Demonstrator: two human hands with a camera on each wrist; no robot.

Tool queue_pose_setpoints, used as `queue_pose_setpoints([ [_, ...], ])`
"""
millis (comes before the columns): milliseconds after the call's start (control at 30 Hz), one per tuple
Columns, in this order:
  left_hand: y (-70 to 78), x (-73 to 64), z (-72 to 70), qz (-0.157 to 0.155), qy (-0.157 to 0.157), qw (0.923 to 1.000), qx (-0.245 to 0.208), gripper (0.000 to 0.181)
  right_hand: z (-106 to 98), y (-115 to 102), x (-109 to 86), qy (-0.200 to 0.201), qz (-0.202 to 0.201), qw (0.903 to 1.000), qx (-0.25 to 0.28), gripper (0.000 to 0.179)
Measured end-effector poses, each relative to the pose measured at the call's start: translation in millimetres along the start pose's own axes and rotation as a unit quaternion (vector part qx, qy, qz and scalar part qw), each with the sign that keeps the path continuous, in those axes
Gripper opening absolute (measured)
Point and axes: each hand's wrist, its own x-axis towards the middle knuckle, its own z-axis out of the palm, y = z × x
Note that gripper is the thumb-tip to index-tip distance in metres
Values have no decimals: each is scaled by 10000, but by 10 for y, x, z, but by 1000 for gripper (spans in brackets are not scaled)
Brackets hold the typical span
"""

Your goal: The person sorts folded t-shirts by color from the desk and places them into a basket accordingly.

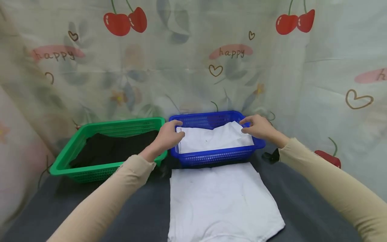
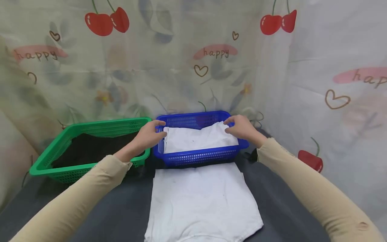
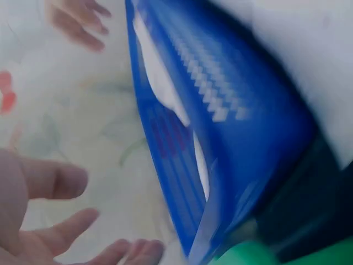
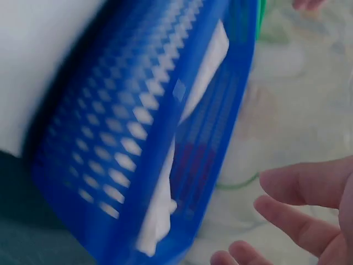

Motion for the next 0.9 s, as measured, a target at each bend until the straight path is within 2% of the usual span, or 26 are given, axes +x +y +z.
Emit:
queue_pose_setpoints([
  [100,14,-253,39,209,253,9987,-391,44,44,-49,-222,45,7,9996,295,35],
  [233,27,-576,75,342,239,9952,-882,43,102,-83,-478,30,-36,9961,876,33],
  [333,27,-770,85,434,-3,9918,-1202,45,130,-90,-637,-65,-196,9928,1181,29],
  [433,2,-929,81,599,-306,9865,-1493,47,144,-100,-784,-367,-432,9864,1545,29],
  [567,-48,-1120,60,651,-869,9776,-1804,51,147,-96,-951,-993,-648,9675,2233,34],
  [667,-90,-1257,45,375,-1464,9682,-1996,52,150,-42,-1034,-1489,-566,9508,2658,33],
  [767,-156,-1378,46,-21,-1941,9573,-2143,56,150,47,-1089,-1918,-412,9398,2799,31],
  [833,-219,-1444,58,-297,-2039,9533,-2208,58,155,124,-1110,-2126,-292,9362,2783,29],
  [900,-290,-1490,80,-570,-1943,9538,-2221,60,164,210,-1127,-2269,-163,9320,2821,31],
])
